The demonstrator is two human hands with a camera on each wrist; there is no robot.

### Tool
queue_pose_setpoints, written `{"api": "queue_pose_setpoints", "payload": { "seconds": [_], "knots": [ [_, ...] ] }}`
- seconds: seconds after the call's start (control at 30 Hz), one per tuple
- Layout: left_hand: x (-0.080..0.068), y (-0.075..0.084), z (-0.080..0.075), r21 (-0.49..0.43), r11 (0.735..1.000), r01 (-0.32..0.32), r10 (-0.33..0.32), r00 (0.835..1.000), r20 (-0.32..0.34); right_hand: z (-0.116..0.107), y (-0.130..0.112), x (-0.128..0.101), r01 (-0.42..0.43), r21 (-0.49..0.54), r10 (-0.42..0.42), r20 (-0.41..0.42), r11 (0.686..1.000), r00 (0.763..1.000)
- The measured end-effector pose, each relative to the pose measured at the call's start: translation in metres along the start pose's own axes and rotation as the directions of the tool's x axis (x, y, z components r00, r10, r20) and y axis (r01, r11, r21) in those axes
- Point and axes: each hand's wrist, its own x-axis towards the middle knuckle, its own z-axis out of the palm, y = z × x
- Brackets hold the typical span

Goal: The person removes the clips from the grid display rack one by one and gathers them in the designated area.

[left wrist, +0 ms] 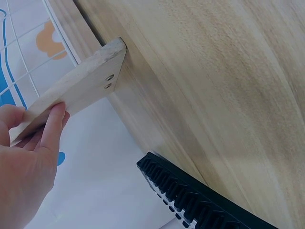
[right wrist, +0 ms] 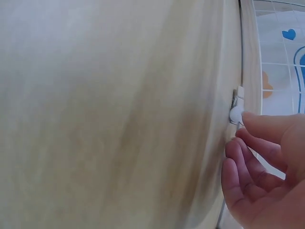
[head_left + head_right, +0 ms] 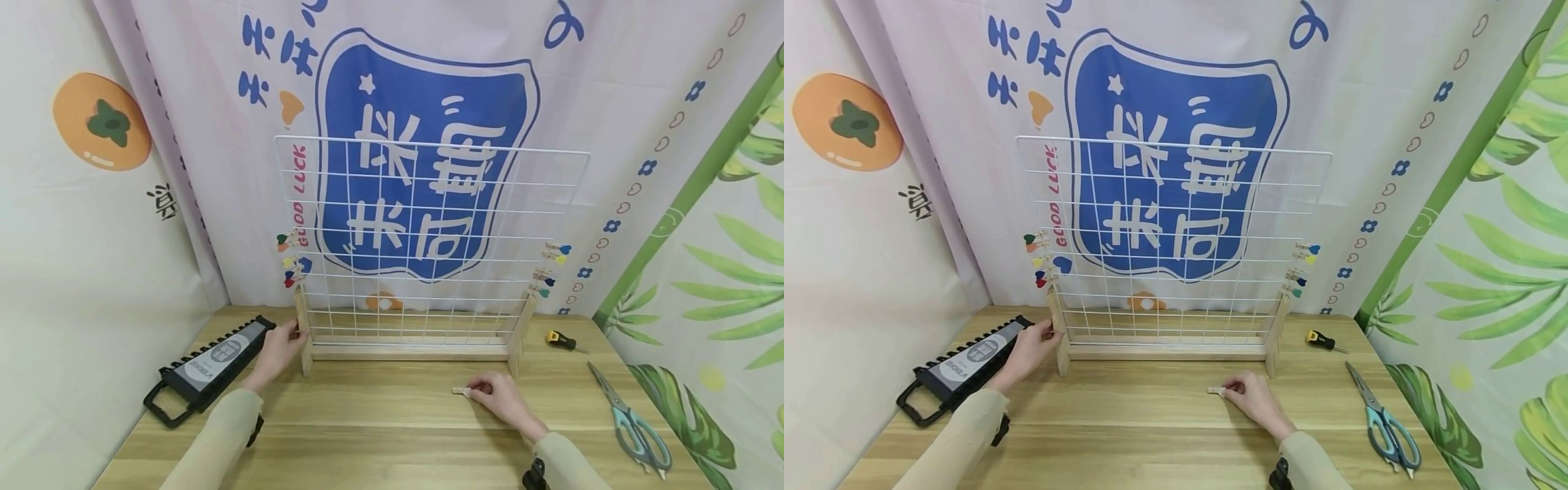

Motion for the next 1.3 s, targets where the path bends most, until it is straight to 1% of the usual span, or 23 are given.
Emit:
{"api": "queue_pose_setpoints", "payload": {
  "seconds": [0.1, 0.2, 0.23, 0.4, 0.47, 0.53, 0.6, 0.7, 0.77, 0.83, 0.9, 1.0, 1.13, 1.2, 1.23, 1.27, 1.3],
  "knots": [
    [0.000, 0.000, 0.000, -0.005, 1.000, -0.001, 0.002, 1.000, 0.004, -0.008, -0.001, 0.000, 0.021, 0.018, -0.020, -0.013, 1.000, 1.000],
    [0.000, 0.001, 0.000, -0.006, 1.000, 0.000, 0.000, 1.000, 0.002, -0.021, -0.005, 0.003, 0.047, 0.015, -0.047, -0.051, 0.999, 0.998],
    [0.000, 0.001, 0.000, -0.004, 1.000, 0.000, 0.000, 1.000, -0.001, -0.027, -0.008, 0.005, 0.049, 0.015, -0.048, -0.061, 0.999, 0.997],
    [-0.001, 0.000, 0.000, 0.004, 1.000, -0.006, 0.006, 1.000, -0.009, -0.065, -0.023, 0.015, -0.008, 0.025, 0.010, -0.083, 1.000, 0.996],
    [-0.001, 0.000, 0.001, 0.002, 1.000, -0.005, 0.005, 1.000, -0.006, -0.081, -0.029, 0.019, 0.002, 0.020, 0.000, -0.124, 1.000, 0.992],
    [-0.002, -0.001, 0.001, -0.001, 1.000, -0.007, 0.007, 1.000, -0.003, -0.097, -0.034, 0.022, 0.028, 0.012, -0.025, -0.184, 1.000, 0.983],
    [-0.002, -0.001, 0.001, -0.007, 1.000, -0.006, 0.006, 1.000, -0.003, -0.114, -0.039, 0.026, 0.071, 0.004, -0.068, -0.257, 0.997, 0.964],
    [-0.001, -0.001, 0.001, -0.009, 1.000, -0.014, 0.014, 1.000, -0.005, -0.138, -0.047, 0.031, 0.121, 0.013, -0.109, -0.361, 0.993, 0.926],
    [-0.001, -0.001, 0.001, -0.010, 1.000, -0.011, 0.011, 1.000, -0.004, -0.154, -0.052, 0.034, 0.138, 0.024, -0.115, -0.422, 0.990, 0.899],
    [-0.001, -0.002, 0.001, -0.009, 1.000, -0.012, 0.012, 1.000, -0.001, -0.168, -0.058, 0.037, 0.137, 0.042, -0.101, -0.475, 0.990, 0.874],
    [-0.001, -0.002, 0.001, -0.011, 1.000, -0.004, 0.004, 1.000, 0.002, -0.181, -0.064, 0.039, 0.117, 0.057, -0.070, -0.524, 0.991, 0.849],
    [-0.001, -0.002, 0.001, -0.016, 1.000, -0.009, 0.009, 1.000, 0.007, -0.196, -0.068, 0.043, 0.065, 0.097, 0.004, -0.584, 0.993, 0.812],
    [-0.001, -0.002, 0.001, -0.021, 1.000, -0.006, 0.006, 1.000, 0.005, -0.210, -0.070, 0.050, 0.004, 0.153, 0.099, -0.655, 0.988, 0.749],
    [-0.001, -0.002, 0.001, -0.019, 1.000, -0.011, 0.011, 1.000, 0.003, -0.216, -0.071, 0.054, -0.020, 0.178, 0.137, -0.677, 0.984, 0.723],
    [-0.001, -0.002, 0.001, -0.022, 1.000, -0.007, 0.007, 1.000, 0.002, -0.218, -0.071, 0.056, -0.039, 0.183, 0.155, -0.680, 0.982, 0.717],
    [-0.001, -0.002, 0.001, -0.022, 1.000, -0.008, 0.008, 1.000, 0.002, -0.220, -0.071, 0.059, -0.059, 0.192, 0.176, -0.674, 0.980, 0.718],
    [-0.001, -0.002, 0.001, -0.021, 1.000, -0.008, 0.008, 1.000, 0.002, -0.222, -0.071, 0.061, -0.079, 0.195, 0.191, -0.662, 0.978, 0.725]
  ]
}}
